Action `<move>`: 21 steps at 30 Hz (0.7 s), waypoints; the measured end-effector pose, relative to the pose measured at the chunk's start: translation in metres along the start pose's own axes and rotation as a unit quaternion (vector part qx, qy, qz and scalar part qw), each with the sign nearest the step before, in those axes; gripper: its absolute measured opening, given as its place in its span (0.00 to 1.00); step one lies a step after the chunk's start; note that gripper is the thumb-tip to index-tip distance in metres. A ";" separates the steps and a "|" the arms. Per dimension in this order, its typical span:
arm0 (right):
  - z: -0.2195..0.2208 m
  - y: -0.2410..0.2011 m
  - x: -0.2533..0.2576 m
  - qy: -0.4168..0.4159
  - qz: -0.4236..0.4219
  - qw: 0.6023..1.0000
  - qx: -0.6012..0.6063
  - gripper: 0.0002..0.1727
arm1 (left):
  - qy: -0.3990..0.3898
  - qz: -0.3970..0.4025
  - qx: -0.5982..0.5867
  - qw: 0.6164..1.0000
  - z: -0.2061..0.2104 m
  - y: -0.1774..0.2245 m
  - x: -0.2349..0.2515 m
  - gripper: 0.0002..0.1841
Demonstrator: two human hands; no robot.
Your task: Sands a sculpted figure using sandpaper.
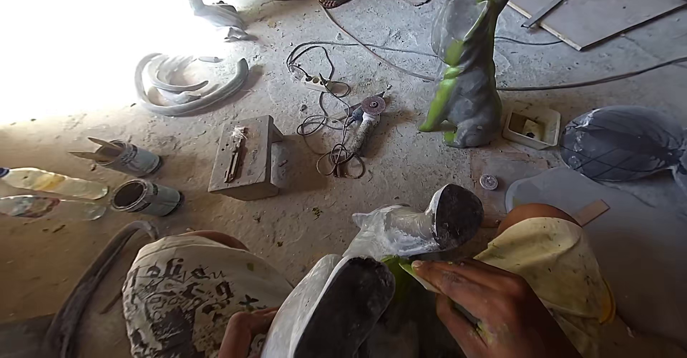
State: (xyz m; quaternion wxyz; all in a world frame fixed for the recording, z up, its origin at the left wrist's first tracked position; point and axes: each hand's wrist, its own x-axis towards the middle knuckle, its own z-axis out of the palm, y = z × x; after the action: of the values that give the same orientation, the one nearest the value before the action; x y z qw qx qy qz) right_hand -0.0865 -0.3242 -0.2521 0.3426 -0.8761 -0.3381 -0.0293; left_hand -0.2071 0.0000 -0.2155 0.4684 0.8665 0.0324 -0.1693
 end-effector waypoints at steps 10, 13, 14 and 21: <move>0.025 0.000 -0.014 0.008 0.060 0.996 0.058 0.16 | -0.005 -0.001 0.007 1.000 0.000 0.002 0.000 0.60; 0.015 -0.021 -0.011 -0.044 0.068 0.993 0.086 0.16 | -0.002 0.002 0.012 1.000 0.001 0.002 0.000 0.61; 0.013 -0.027 -0.011 -0.057 0.069 0.992 0.091 0.16 | -0.003 0.001 0.012 1.000 0.001 0.002 0.000 0.61; 0.004 -0.042 0.000 -0.122 0.026 0.982 0.141 0.14 | -0.005 -0.003 -0.003 1.000 0.003 0.003 -0.001 0.61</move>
State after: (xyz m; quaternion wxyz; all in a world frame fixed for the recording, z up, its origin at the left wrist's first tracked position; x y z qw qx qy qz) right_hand -0.1132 -0.2992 -0.2306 0.4200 -0.8243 -0.3550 0.1344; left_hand -0.2085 -0.0035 -0.2141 0.4708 0.8641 0.0338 -0.1749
